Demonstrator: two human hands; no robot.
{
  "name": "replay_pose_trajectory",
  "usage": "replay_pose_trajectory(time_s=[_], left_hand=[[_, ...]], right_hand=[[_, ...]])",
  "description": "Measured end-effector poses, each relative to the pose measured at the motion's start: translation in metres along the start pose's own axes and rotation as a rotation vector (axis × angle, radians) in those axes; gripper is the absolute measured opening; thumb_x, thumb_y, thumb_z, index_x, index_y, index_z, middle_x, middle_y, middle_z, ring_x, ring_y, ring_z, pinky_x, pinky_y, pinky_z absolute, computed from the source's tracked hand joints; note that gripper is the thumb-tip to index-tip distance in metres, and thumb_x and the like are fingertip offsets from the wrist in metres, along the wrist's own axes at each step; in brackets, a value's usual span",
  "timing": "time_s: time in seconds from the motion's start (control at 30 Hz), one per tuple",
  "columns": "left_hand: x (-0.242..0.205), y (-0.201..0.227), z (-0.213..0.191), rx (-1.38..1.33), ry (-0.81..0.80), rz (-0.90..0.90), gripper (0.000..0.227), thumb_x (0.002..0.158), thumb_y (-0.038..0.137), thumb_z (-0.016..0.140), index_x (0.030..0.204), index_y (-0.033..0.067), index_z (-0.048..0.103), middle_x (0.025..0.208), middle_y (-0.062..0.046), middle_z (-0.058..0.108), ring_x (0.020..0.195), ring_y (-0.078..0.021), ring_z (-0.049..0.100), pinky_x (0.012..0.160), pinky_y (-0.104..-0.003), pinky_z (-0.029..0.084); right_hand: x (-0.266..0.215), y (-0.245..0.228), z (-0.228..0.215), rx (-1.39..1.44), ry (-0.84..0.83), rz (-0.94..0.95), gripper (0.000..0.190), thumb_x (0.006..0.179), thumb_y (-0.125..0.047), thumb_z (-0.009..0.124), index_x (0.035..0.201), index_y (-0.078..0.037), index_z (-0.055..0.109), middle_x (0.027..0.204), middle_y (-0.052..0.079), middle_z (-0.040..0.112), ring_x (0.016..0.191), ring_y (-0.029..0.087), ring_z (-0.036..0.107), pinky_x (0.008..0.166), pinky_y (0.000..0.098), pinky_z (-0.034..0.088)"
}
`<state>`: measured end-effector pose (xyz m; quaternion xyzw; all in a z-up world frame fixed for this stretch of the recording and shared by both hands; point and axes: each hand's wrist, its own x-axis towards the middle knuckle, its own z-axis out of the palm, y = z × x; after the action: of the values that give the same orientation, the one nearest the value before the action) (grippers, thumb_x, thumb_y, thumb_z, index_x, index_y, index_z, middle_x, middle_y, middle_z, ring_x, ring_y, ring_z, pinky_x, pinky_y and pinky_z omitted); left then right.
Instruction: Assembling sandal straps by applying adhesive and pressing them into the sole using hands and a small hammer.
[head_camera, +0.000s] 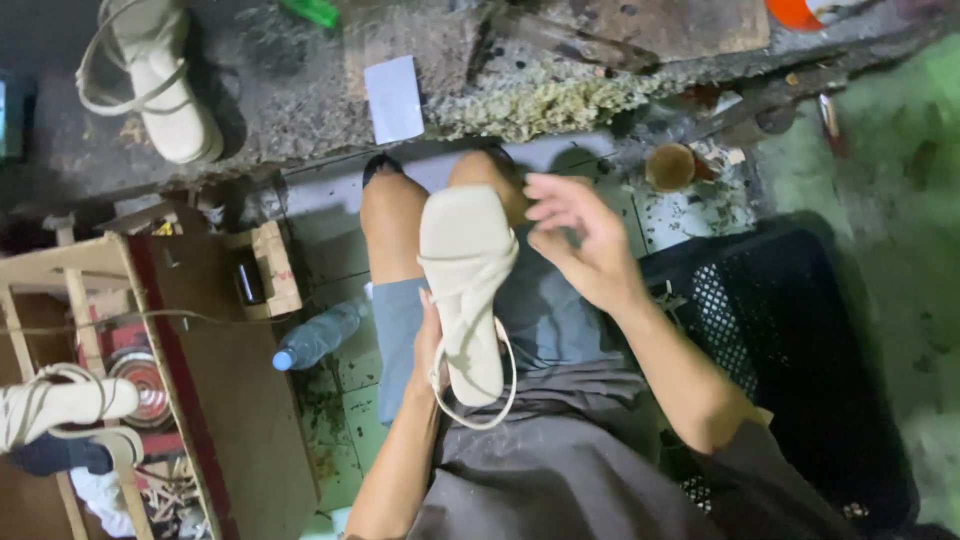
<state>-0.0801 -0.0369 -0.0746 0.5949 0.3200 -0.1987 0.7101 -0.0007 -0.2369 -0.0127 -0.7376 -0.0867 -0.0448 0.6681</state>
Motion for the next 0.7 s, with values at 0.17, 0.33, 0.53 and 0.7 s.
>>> replay_pose_trajectory(time_s=[0.17,0.33,0.53,0.7], left_hand=[[0.015,-0.035,-0.019,0.021,-0.109,0.089,0.066,0.106,0.052,0.036,0.142,-0.001,0.054,0.156,-0.021,0.038,0.147,-0.0304,0.032,0.124,-0.048,0.021],[0.03,-0.047,-0.028,0.095,-0.199,0.122,0.069,0.108,0.05,0.027,0.136,-0.0041,0.06,0.147,-0.026,0.049,0.143,-0.0332,0.039,0.124,-0.047,0.02],[0.036,-0.074,-0.034,0.214,-0.301,0.19,0.065,0.109,0.044,0.025,0.133,-0.0034,0.063,0.14,-0.025,0.056,0.137,-0.03,0.047,0.122,-0.045,0.024],[0.042,-0.089,-0.038,0.339,-0.405,0.293,0.061,0.11,0.037,0.024,0.13,-0.0025,0.066,0.131,-0.022,0.065,0.13,-0.0262,0.055,0.119,-0.042,0.03]], right_hand=[[0.004,0.012,0.012,0.273,-0.012,0.143,0.035,0.094,-0.011,0.071,0.125,0.002,0.064,0.091,0.008,0.069,0.083,0.009,0.066,0.075,0.0258,0.056],[0.002,0.011,0.008,0.184,0.025,0.182,0.025,0.091,-0.006,0.076,0.114,0.003,0.071,0.082,0.008,0.069,0.074,0.005,0.062,0.068,0.0225,0.056],[0.013,0.003,-0.008,-0.138,-0.069,-0.134,0.017,0.083,-0.006,0.085,0.097,-0.001,0.076,0.076,0.012,0.072,0.066,0.015,0.069,0.057,0.0289,0.056],[0.022,0.002,-0.029,0.119,-0.378,0.206,0.038,0.093,-0.012,0.072,0.13,-0.008,0.063,0.098,0.009,0.076,0.083,0.008,0.064,0.076,0.0281,0.059]])
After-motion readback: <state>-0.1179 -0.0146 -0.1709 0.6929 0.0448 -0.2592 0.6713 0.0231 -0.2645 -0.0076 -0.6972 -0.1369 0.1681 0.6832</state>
